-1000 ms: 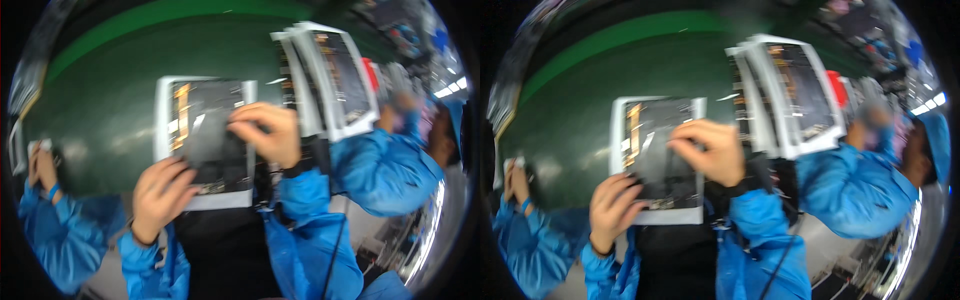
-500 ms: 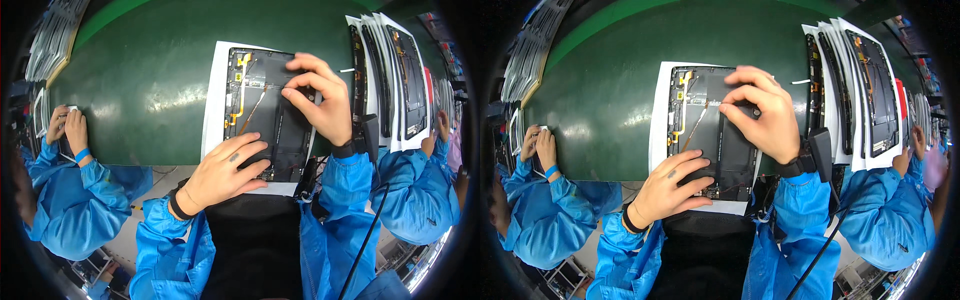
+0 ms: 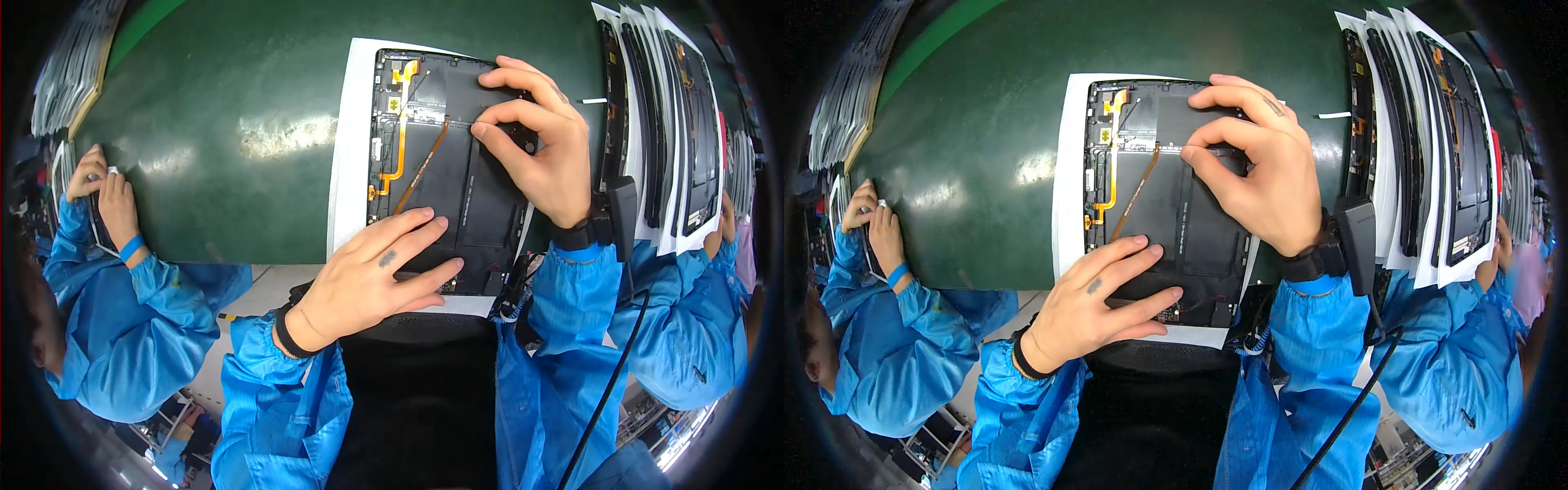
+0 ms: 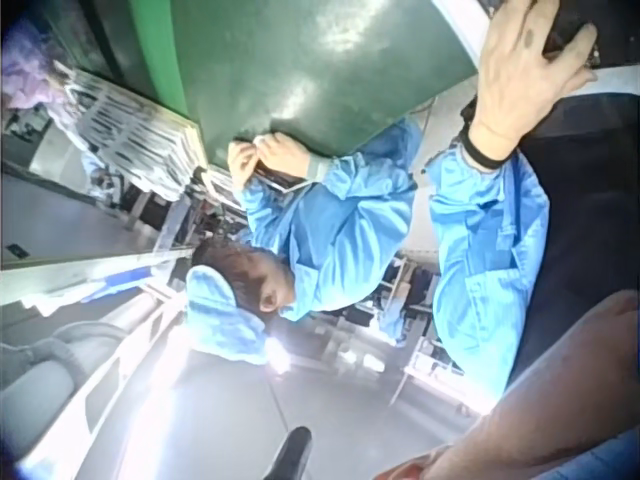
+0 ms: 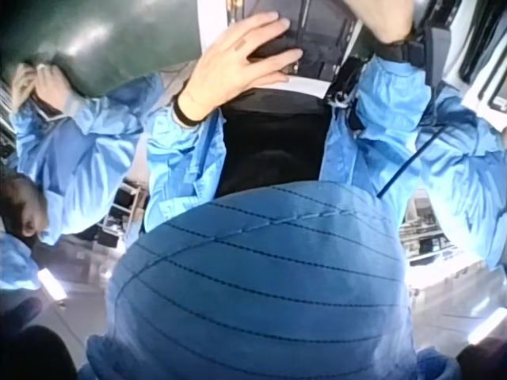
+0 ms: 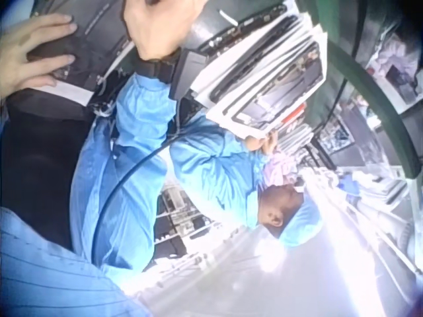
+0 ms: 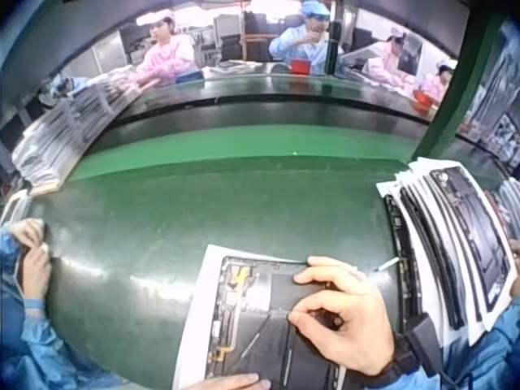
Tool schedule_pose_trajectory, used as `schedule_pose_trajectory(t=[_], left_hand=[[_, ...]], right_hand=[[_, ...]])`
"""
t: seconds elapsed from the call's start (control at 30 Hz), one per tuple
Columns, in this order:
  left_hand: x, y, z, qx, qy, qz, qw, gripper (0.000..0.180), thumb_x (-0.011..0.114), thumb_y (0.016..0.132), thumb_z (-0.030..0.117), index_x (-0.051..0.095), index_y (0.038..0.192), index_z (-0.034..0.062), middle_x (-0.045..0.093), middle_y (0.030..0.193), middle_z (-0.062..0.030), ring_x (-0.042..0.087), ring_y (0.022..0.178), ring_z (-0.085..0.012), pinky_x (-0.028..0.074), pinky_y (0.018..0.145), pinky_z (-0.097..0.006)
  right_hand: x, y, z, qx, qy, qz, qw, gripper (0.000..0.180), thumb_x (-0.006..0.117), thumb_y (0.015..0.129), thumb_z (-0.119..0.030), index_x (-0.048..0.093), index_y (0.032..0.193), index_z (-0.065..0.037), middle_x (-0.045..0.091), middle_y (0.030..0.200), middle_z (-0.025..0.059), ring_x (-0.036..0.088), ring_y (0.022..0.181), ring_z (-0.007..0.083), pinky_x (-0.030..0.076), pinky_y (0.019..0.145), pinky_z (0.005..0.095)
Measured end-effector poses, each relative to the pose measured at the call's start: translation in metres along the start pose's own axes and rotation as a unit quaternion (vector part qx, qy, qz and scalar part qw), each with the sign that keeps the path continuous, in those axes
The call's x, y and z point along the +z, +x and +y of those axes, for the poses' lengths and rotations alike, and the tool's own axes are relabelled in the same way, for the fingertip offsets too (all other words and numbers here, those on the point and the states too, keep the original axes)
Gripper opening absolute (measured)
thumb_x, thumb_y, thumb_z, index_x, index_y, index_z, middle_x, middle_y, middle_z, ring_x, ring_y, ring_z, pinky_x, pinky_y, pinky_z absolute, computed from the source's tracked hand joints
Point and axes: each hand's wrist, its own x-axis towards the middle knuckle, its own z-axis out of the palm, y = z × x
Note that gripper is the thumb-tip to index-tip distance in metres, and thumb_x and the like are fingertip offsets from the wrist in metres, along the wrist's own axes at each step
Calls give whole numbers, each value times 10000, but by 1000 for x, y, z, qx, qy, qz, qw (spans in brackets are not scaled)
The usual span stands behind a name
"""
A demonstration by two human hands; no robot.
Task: Assembling internal components, ribbon cables, and adhesive strips into tablet housings on a factory production line.
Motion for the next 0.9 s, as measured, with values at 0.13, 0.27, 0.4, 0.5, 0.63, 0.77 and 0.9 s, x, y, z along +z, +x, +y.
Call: schedule_pose_trajectory(t=[0.13,0.27,0.4,0.5,0.63,0.77,0.9], left_hand=[[-2,1,1,0,4,-3,1000,503,879,714,399,825,1190,248,651,1416,-85,603,1348,-332,567,1062,-452],[-2,2,1,5,6,-4,1000,506,877,705,394,831,1186,243,652,1417,-88,605,1337,-337,567,1063,-450],[-1,2,0,8,6,-3,1000,509,879,698,389,834,1182,236,652,1418,-90,607,1335,-338,568,1059,-449],[-1,1,0,8,3,0,1000,510,881,697,386,834,1181,234,652,1418,-90,608,1334,-338,571,1054,-449],[1,1,-1,10,7,0,1000,511,883,694,384,835,1180,232,648,1422,-90,609,1333,-339,573,1050,-449],[0,2,0,10,10,-4,1000,513,883,696,384,835,1182,224,645,1423,-90,608,1334,-340,574,1046,-448],[0,3,0,8,7,-10,1000,523,877,711,391,829,1199,211,639,1417,-102,614,1324,-350,572,1048,-451]], right_hand=[[0,0,-1,-9,-14,1,1000,80,843,814,-90,788,870,-78,750,1227,38,639,1340,327,448,1113,480],[0,0,-3,-10,-22,8,1000,78,840,818,-95,796,880,-79,747,1229,48,642,1331,327,447,1114,478],[1,-1,-2,-12,-20,8,1000,82,840,815,-100,806,887,-83,748,1233,54,646,1324,326,448,1113,477],[1,-1,-3,-12,-21,9,1000,79,841,812,-98,810,883,-82,749,1234,53,646,1324,325,450,1111,478],[0,-1,-4,-13,-35,7,999,87,845,809,-81,812,889,-67,752,1248,65,644,1336,333,463,1116,470],[-3,0,-6,-18,-55,-7,998,111,853,807,-52,819,912,-43,756,1270,92,639,1357,349,484,1128,455],[-3,-1,-6,-18,-55,-3,998,107,850,805,-52,818,907,-46,759,1253,84,642,1351,346,480,1126,457]])
